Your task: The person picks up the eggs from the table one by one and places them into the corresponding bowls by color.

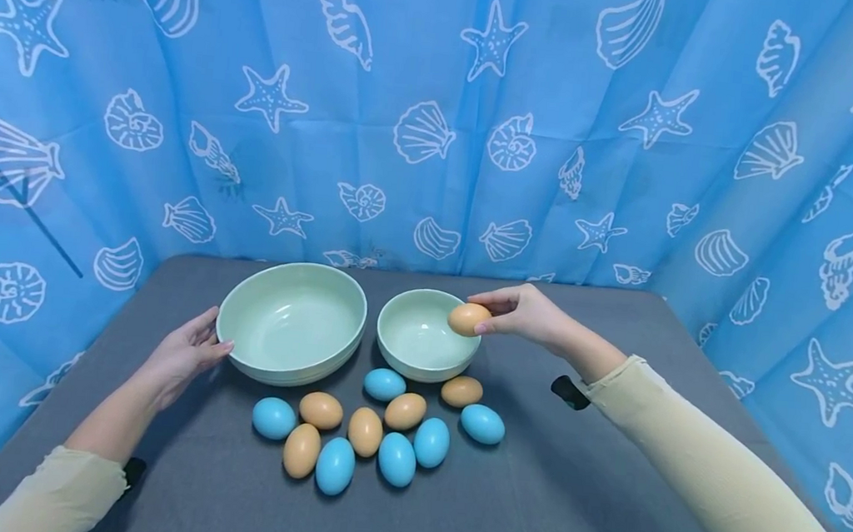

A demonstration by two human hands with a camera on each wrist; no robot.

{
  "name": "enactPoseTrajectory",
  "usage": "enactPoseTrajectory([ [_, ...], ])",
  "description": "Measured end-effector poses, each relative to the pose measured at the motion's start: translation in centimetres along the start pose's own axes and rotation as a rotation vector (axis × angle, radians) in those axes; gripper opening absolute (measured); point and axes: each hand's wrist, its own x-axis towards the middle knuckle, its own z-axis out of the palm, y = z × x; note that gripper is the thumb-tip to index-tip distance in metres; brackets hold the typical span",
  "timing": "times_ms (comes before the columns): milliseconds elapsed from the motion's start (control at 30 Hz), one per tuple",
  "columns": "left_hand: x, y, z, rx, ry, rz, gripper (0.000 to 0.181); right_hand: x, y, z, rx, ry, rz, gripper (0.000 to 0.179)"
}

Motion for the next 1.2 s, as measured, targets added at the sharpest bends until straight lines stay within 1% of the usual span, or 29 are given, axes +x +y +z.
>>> enactPoseTrajectory([
  [400,0.0,0.0,0.1,0.005,0.008,0.002,0.083,1.8,-1.8,1.8,0.048,-0.021,-0.002,0.052],
  [733,0.2,-0.1,0.2,0.011,0.023,0.015,0.083,3.1,-3.7,3.3,0.094,-0.041,0.039,0.050],
  [967,0.2,0.1,0.2,-0.004,0.020,-0.002,0.083,4.0,-4.8,4.2,0.090,-0.037,0.059,0.049],
  [1200,0.1,0.1,0.2,-0.004,0.017,-0.001,0.083,4.8,-5.7,5.0,0.147,-0.036,0.077,0.049],
])
